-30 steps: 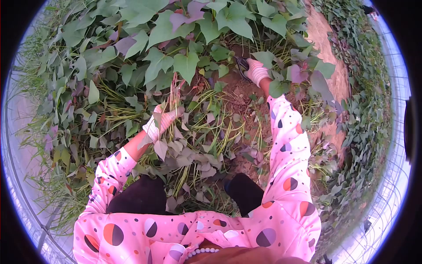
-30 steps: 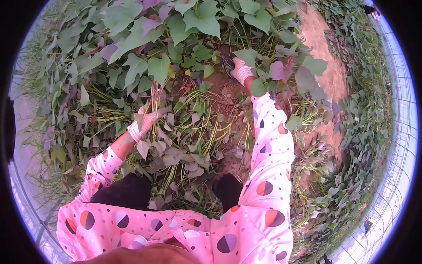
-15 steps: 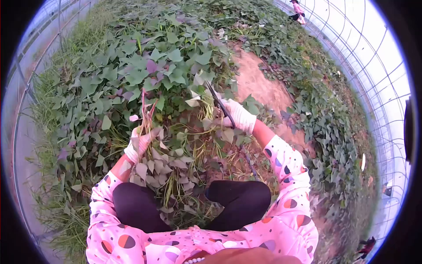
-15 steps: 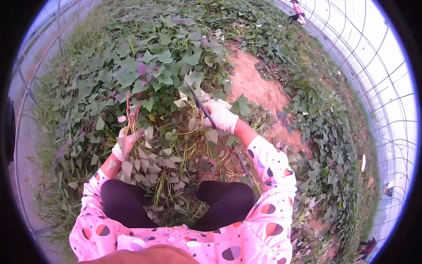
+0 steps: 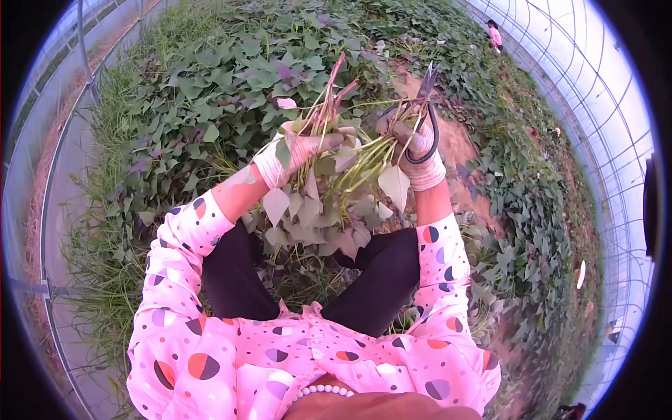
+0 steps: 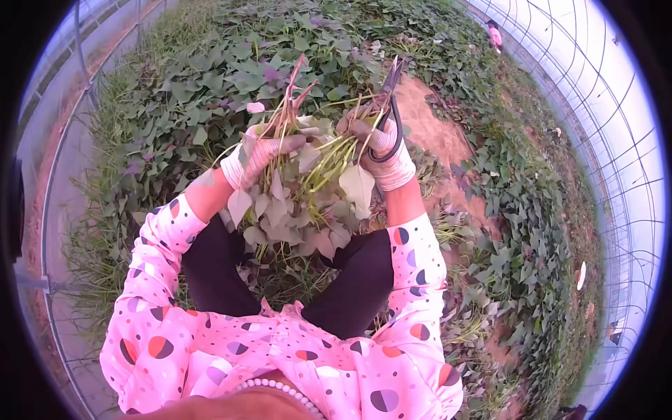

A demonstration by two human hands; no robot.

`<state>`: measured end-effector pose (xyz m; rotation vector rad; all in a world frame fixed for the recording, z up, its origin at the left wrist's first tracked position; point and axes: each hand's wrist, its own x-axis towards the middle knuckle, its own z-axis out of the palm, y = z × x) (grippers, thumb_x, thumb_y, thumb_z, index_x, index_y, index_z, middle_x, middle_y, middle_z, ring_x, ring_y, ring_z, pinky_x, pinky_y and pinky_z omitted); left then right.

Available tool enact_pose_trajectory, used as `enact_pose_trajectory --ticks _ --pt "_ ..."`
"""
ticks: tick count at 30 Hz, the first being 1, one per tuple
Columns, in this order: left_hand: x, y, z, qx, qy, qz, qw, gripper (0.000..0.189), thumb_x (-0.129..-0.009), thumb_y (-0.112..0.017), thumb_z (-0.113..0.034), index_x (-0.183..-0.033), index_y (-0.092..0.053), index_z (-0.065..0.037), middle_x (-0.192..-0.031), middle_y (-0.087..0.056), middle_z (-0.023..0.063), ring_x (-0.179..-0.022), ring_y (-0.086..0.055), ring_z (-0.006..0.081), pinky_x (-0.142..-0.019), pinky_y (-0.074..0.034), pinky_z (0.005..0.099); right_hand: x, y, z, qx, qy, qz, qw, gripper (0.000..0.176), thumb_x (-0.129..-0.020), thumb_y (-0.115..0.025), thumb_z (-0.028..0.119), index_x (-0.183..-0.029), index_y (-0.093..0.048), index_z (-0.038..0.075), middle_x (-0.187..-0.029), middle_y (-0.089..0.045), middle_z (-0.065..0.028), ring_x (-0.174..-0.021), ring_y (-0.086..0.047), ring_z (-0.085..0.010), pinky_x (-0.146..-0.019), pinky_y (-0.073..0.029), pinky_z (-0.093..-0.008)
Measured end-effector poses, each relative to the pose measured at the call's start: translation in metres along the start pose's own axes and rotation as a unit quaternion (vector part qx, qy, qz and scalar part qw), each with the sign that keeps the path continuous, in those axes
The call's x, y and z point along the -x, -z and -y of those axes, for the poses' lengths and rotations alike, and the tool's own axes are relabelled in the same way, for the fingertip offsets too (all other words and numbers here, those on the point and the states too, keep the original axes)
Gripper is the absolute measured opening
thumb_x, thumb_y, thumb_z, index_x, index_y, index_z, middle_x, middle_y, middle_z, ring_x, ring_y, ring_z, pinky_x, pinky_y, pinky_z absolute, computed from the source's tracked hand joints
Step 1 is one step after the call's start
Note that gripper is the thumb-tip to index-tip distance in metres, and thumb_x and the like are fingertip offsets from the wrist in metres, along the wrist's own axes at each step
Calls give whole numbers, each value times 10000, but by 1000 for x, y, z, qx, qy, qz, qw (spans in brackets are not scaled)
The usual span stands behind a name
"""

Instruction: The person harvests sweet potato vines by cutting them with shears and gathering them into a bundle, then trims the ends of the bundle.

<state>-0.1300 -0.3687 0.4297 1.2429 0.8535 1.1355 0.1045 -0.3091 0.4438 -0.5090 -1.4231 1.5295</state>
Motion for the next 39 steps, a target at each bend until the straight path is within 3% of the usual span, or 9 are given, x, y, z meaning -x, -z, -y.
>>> enact_pose_trajectory --ticks 5,7,11,27,30,32,33,37,39 --pt "6 -5 57 20 -67 -20 997 513 -787 -784 -167 -1247 -583 -57 -1139 -640 11 -1029 -585 100 -915 -472 278 2 -18 -33 -64 -40 -20 997 428 -744 -712 157 -1116 -531 45 -942 -635 -98 -828 -641 -222 -757 -537 -364" --pt "7 -1 57 118 -1 18 993 510 -795 -776 -159 -1255 -577 -67 -1113 -645 10 -998 -594 102 -885 -487 277 -2 -16 -44 -62 -74 -31 995 451 -756 -710 136 -1157 -528 35 -971 -635 -86 -835 -640 -209 -760 -533 -355" --pt "4 11 67 45 -19 -19 999 497 -796 -772 -147 -1246 -579 -66 -1089 -652 18 -965 -602 103 -860 -499 277 -11 -11 -53 40 -61 -64 995 412 -751 -741 139 -1110 -590 5 -916 -647 -51 -815 -635 -169 -757 -510 -307" --pt "9 22 63 6 27 -117 993 529 -763 -798 -261 -1215 -605 -66 -1029 -665 19 -920 -597 92 -817 -479 270 -1 -31 -52 120 -34 -91 988 232 -777 -723 173 -929 -646 16 -703 -600 -9 -583 -517 -72 -521 -393 -225" --pt "6 16 66 7 7 -86 996 593 -793 -770 -267 -1276 -521 -27 -1177 -604 100 -1064 -564 165 -932 -471 359 -2 -44 -46 160 -44 -131 977 263 -748 -773 156 -930 -646 15 -718 -615 -17 -610 -543 -75 -548 -428 -229" --pt "3 5 67 222 -4 -102 970 571 -735 -823 -163 -1233 -573 -35 -1056 -668 27 -919 -600 92 -836 -494 275 -1 -54 -40 198 -43 -141 969 299 -711 -814 161 -919 -650 22 -745 -631 -20 -653 -564 -82 -601 -466 -244" --pt "-1 5 74 221 -3 -101 970 571 -735 -823 -163 -1233 -573 -35 -1056 -668 27 -919 -600 92 -836 -494 275 -4 -52 -45 260 -40 -143 954 320 -696 -824 177 -912 -649 20 -737 -633 -24 -658 -560 -86 -612 -471 -255" --pt "-12 5 97 400 5 -107 910 523 -788 -727 8 -1258 -498 20 -1125 -630 80 -962 -627 172 -929 -525 372 -7 -43 -54 339 -24 -145 929 346 -700 -813 235 -916 -658 13 -743 -651 -60 -652 -570 -120 -634 -484 -283" --pt "-13 1 93 426 30 -157 891 303 -979 -405 -188 -1194 -528 -13 -1215 -557 183 -1079 -569 390 -987 -453 552 -9 -39 -57 367 -13 -147 919 352 -708 -803 252 -918 -660 9 -742 -655 -75 -648 -575 -131 -640 -488 -292"
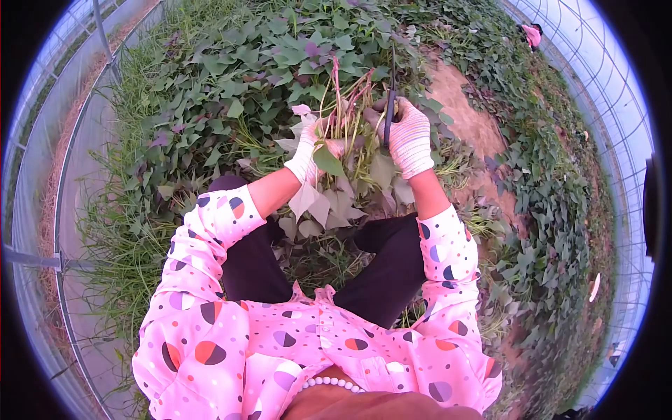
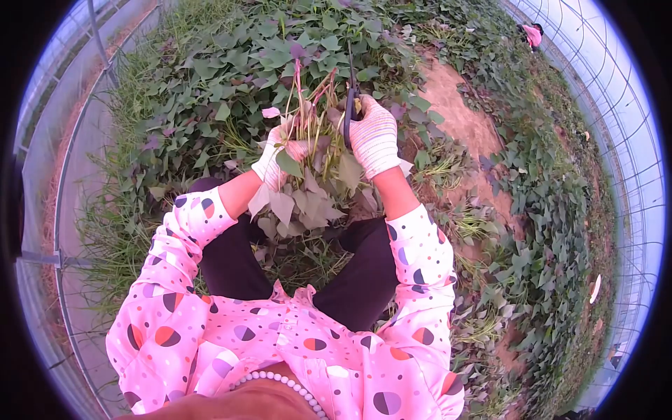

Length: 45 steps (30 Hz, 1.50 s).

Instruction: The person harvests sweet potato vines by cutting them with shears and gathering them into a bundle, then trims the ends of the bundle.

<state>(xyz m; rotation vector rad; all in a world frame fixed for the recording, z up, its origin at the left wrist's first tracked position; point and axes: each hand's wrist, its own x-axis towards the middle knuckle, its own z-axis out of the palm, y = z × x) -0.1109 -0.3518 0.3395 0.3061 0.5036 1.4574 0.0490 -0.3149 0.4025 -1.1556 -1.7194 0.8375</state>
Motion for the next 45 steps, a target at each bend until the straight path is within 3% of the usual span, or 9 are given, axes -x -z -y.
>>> enact_pose_trajectory --ticks 7,11,13,20,24,28,37,42,45 --pt "24 -6 -10 -254 -59 110 959 382 -845 -714 -156 -1178 -589 -18 -1018 -684 68 -890 -656 125 -808 -542 296 3 8 -9 1 38 15 999 300 -742 -774 220 -878 -630 -5 -667 -597 -25 -610 -532 -77 -576 -459 -248" --pt "7 6 -7 -194 1 109 975 407 -845 -710 -141 -1202 -571 -2 -1064 -668 84 -942 -654 147 -839 -547 307 3 16 3 -114 -13 4 993 214 -777 -752 150 -890 -637 8 -707 -606 6 -611 -520 -66 -548 -427 -229" --pt "-10 20 1 150 104 99 978 388 -1000 -398 -238 -1282 -467 20 -1207 -562 260 -1127 -563 384 -1043 -413 499 -1 12 -4 -126 -6 7 992 220 -772 -757 146 -894 -638 7 -719 -608 4 -620 -524 -65 -560 -429 -227" --pt "3 -1 -6 -97 141 4 985 392 -980 -423 -343 -1230 -550 -67 -1219 -522 347 -1083 -576 413 -986 -431 514 5 9 1 -103 -28 84 991 362 -738 -814 231 -991 -661 23 -751 -608 29 -646 -511 -55 -597 -434 -229" --pt "12 2 -12 19 111 156 981 428 -828 -665 47 -1233 -532 6 -1138 -627 161 -1013 -647 259 -893 -547 373 -1 7 -11 -138 -6 38 990 284 -798 -760 203 -972 -655 4 -740 -598 29 -649 -492 -42 -599 -440 -226" --pt "10 7 -9 -163 -24 108 980 408 -771 -768 -16 -1147 -610 -20 -1063 -671 68 -1001 -632 137 -853 -534 291 2 14 -7 -123 18 31 992 226 -817 -733 159 -958 -654 0 -757 -611 21 -664 -511 -43 -605 -452 -231" --pt "-6 13 -13 134 121 -10 984 294 -965 -408 -125 -1176 -543 29 -1128 -582 226 -973 -636 376 -898 -552 477 8 -5 -4 -140 -33 81 986 374 -760 -812 269 -975 -663 0 -827 -644 5 -710 -547 -52 -657 -483 -237" --pt "-10 43 -5 -340 -40 40 939 341 -824 -596 -56 -1159 -639 -103 -849 -653 43 -701 -619 181 -704 -514 327 4 -15 -8 -136 -36 72 987 455 -734 -835 302 -1021 -662 -6 -849 -662 -17 -736 -564 -66 -681 -490 -238" --pt "-4 36 -5 -613 -226 35 756 348 -733 -732 -126 -1078 -687 -117 -844 -690 74 -716 -610 170 -706 -495 303 7 -15 1 -118 -32 71 990 413 -749 -820 273 -1011 -663 -5 -848 -664 -23 -736 -571 -67 -690 -492 -238"
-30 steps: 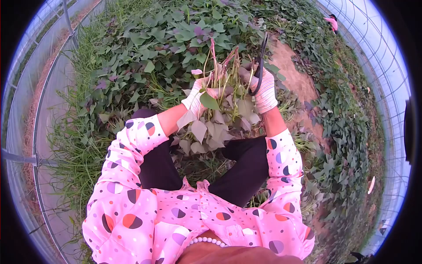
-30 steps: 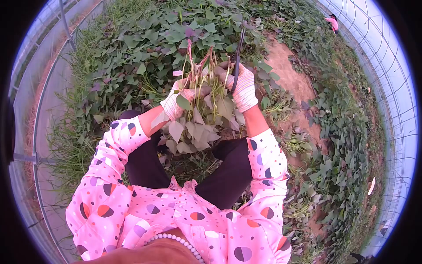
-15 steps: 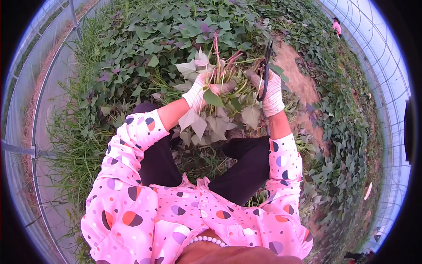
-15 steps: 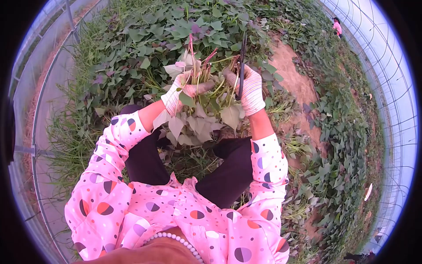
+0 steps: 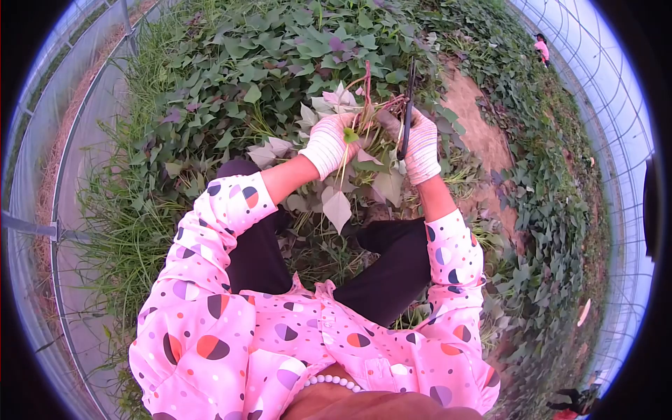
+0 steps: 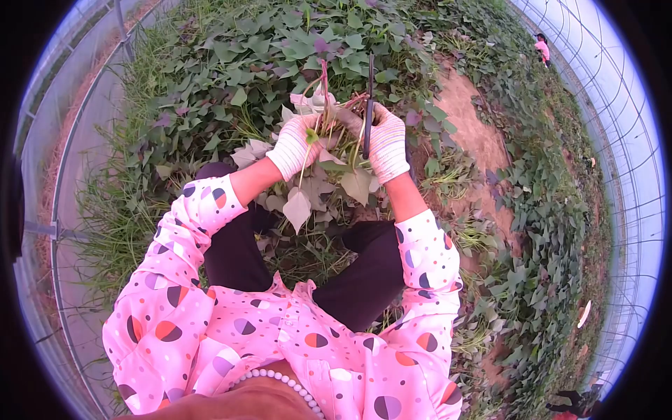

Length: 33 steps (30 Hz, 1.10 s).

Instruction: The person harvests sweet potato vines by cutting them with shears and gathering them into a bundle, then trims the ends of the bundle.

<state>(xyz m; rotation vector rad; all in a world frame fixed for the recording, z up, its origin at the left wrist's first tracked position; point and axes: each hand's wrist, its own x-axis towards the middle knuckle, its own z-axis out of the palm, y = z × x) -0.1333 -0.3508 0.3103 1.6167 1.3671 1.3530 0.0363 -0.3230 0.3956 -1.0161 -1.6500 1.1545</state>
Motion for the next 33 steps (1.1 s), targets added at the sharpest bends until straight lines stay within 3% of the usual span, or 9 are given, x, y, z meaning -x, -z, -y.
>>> enact_pose_trajectory --ticks 7,8,9,11,13,14,19,25,33 --pt "-5 -1 -10 232 -48 60 970 400 -818 -686 -180 -1176 -597 -25 -1034 -678 109 -883 -649 231 -827 -521 329 -2 0 -1 -41 12 -15 999 306 -801 -757 176 -1004 -640 -22 -847 -672 -47 -731 -609 -90 -684 -504 -245" --pt "-11 3 -18 527 148 79 833 379 -841 -628 -72 -1208 -557 -6 -1099 -644 108 -956 -625 206 -878 -518 335 0 2 1 -76 -4 -14 997 284 -806 -742 147 -995 -626 -30 -847 -672 -56 -729 -626 -110 -686 -511 -252" --pt "-14 9 -29 746 323 87 576 379 -865 -569 37 -1240 -517 14 -1165 -610 107 -1030 -601 180 -930 -516 341 1 3 3 -110 -22 -13 994 262 -811 -728 119 -986 -612 -39 -847 -672 -65 -727 -643 -130 -687 -517 -258" --pt "0 18 -48 703 283 118 641 409 -865 -657 -54 -1245 -520 8 -1157 -618 96 -1030 -603 172 -919 -512 331 -6 7 -11 -134 -27 -17 990 226 -817 -706 76 -970 -591 -43 -838 -664 -73 -709 -659 -164 -682 -525 -265" --pt "9 15 -53 398 59 85 912 465 -866 -703 -185 -1254 -525 0 -1119 -631 84 -997 -610 155 -878 -510 307 -12 10 -18 -224 -57 -35 972 228 -812 -709 68 -977 -593 -39 -837 -654 -72 -698 -648 -159 -673 -523 -259" --pt "9 18 -57 326 63 92 939 460 -893 -677 -267 -1249 -542 -9 -1080 -637 59 -969 -611 127 -842 -504 289 -13 12 -24 -259 -66 -49 962 217 -814 -707 55 -986 -602 -27 -841 -644 -64 -696 -629 -144 -667 -514 -253" --pt "10 25 -60 350 121 125 920 459 -896 -671 -281 -1252 -554 -15 -1100 -632 20 -976 -604 94 -842 -495 268 -11 20 -15 -215 -52 -64 973 229 -824 -696 39 -1032 -615 -10 -871 -645 -47 -733 -599 -114 -671 -495 -240" --pt "7 28 -59 447 105 115 881 420 -846 -692 -84 -1239 -564 -9 -1129 -639 56 -962 -632 125 -828 -527 272 -6 24 -16 -174 -2 -40 984 223 -830 -693 43 -1031 -617 -18 -871 -648 -47 -748 -598 -109 -676 -495 -241" --pt "6 16 -69 367 183 27 912 471 -804 -728 -77 -1234 -556 11 -1062 -646 45 -908 -629 116 -781 -521 260 -1 13 1 -145 -15 -13 989 228 -834 -712 81 -1005 -600 -21 -837 -658 -66 -697 -655 -148 -641 -518 -246"
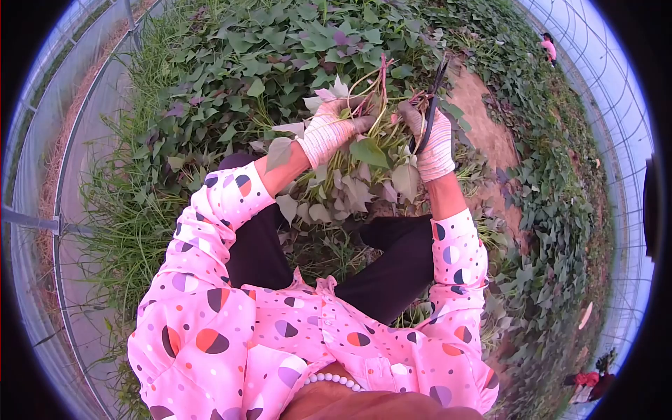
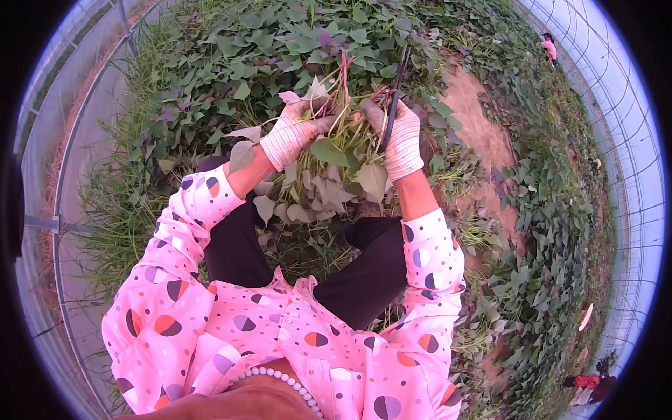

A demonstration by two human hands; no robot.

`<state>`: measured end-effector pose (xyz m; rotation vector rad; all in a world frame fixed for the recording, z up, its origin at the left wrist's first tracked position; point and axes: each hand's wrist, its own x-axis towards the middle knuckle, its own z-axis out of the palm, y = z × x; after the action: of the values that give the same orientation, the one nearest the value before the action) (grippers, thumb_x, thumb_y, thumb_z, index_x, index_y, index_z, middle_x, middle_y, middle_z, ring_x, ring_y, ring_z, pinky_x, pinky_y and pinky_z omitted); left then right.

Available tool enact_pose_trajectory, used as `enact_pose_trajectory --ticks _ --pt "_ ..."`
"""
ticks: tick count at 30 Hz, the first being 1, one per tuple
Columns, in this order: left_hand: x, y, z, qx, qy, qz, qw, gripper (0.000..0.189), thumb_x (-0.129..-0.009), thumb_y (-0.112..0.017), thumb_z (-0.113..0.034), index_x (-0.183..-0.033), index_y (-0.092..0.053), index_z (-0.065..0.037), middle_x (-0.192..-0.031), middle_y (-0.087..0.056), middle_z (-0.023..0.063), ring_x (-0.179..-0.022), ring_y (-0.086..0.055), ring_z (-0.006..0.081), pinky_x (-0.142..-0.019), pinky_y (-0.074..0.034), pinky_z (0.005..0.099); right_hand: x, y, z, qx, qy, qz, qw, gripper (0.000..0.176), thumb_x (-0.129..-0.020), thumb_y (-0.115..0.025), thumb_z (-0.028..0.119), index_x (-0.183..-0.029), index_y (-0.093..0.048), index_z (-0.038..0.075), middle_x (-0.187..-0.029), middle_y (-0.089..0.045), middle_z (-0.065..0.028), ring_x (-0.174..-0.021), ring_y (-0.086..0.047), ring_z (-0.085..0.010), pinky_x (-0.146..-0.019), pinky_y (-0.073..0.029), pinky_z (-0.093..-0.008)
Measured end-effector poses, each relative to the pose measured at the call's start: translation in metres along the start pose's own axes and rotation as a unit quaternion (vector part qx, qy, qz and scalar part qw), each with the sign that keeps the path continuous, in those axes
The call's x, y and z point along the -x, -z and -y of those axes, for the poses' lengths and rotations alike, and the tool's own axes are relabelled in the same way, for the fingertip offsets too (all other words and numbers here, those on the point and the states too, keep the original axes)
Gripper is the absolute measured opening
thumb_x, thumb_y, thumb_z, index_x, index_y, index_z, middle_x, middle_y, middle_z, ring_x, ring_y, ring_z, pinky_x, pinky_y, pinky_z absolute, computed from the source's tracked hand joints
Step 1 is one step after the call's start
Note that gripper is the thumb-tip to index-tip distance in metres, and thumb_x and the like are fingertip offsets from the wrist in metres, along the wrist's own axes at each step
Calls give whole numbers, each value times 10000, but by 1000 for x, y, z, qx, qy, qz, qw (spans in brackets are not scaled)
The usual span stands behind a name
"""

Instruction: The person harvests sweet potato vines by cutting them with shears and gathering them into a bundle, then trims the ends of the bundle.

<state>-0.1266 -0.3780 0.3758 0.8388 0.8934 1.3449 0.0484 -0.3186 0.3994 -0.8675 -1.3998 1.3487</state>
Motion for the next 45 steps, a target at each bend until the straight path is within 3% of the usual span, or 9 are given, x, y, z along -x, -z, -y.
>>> enact_pose_trajectory --ticks 6,11,18,24,28,29,35,42,45 --pt "0 -2 6 -240 -41 -48 969 457 -799 -744 -174 -1182 -590 23 -974 -660 55 -723 -592 60 -535 -463 219 -4 -4 -1 114 7 0 993 328 -772 -795 193 -974 -640 -14 -824 -663 -46 -698 -602 -92 -642 -509 -248" --pt "8 -6 -2 -146 -55 -9 988 485 -805 -728 -154 -1215 -571 53 -1041 -652 97 -965 -610 136 -862 -501 277 -5 1 -4 138 23 -2 990 267 -780 -769 168 -944 -670 -18 -801 -671 -34 -680 -597 -89 -638 -503 -249" --pt "-3 13 4 5 28 105 994 386 -844 -710 -124 -1179 -595 28 -1031 -657 62 -939 -627 127 -869 -508 277 -6 7 4 68 -43 -8 997 266 -780 -749 164 -945 -658 -25 -792 -667 -46 -674 -602 -87 -600 -490 -231" --pt "8 9 -2 -58 101 114 987 305 -848 -718 -159 -1106 -634 -19 -1001 -666 31 -871 -626 111 -752 -506 243 3 14 12 173 -31 135 975 287 -757 -746 242 -900 -674 4 -785 -663 -38 -702 -598 -98 -627 -489 -277" --pt "3 18 -3 -18 56 149 987 318 -848 -721 -192 -1104 -640 -21 -986 -673 37 -887 -630 119 -760 -512 277 -10 32 -10 243 67 130 959 302 -760 -732 250 -893 -655 -10 -753 -648 -62 -676 -591 -115 -604 -475 -289" --pt "1 23 -3 -50 75 104 990 327 -849 -719 -201 -1107 -641 -16 -1007 -675 58 -913 -634 130 -785 -514 289 -13 33 -12 204 -27 66 976 310 -769 -723 265 -907 -647 -2 -745 -639 -65 -668 -585 -123 -606 -473 -291" --pt "-10 47 -9 3 43 123 991 398 -893 -668 -189 -1210 -544 16 -1155 -634 141 -953 -672 233 -857 -557 352 -14 48 -13 143 -2 50 989 305 -771 -737 251 -945 -656 14 -773 -638 -29 -687 -570 -101 -624 -462 -265" --pt "-9 58 -16 -105 -38 70 991 363 -922 -631 -241 -1195 -588 -5 -1041 -681 101 -864 -669 142 -776 -557 293 -25 64 -36 66 4 8 998 315 -782 -742 254 -980 -650 27 -809 -618 3 -688 -545 -88 -623 -438 -245" --pt "-6 43 -19 -8 -89 95 992 427 -936 -608 -259 -1262 -548 10 -1129 -653 119 -927 -654 153 -855 -527 298 -27 54 -38 57 -14 18 998 303 -786 -738 258 -962 -650 28 -806 -618 1 -691 -546 -90 -627 -440 -247"
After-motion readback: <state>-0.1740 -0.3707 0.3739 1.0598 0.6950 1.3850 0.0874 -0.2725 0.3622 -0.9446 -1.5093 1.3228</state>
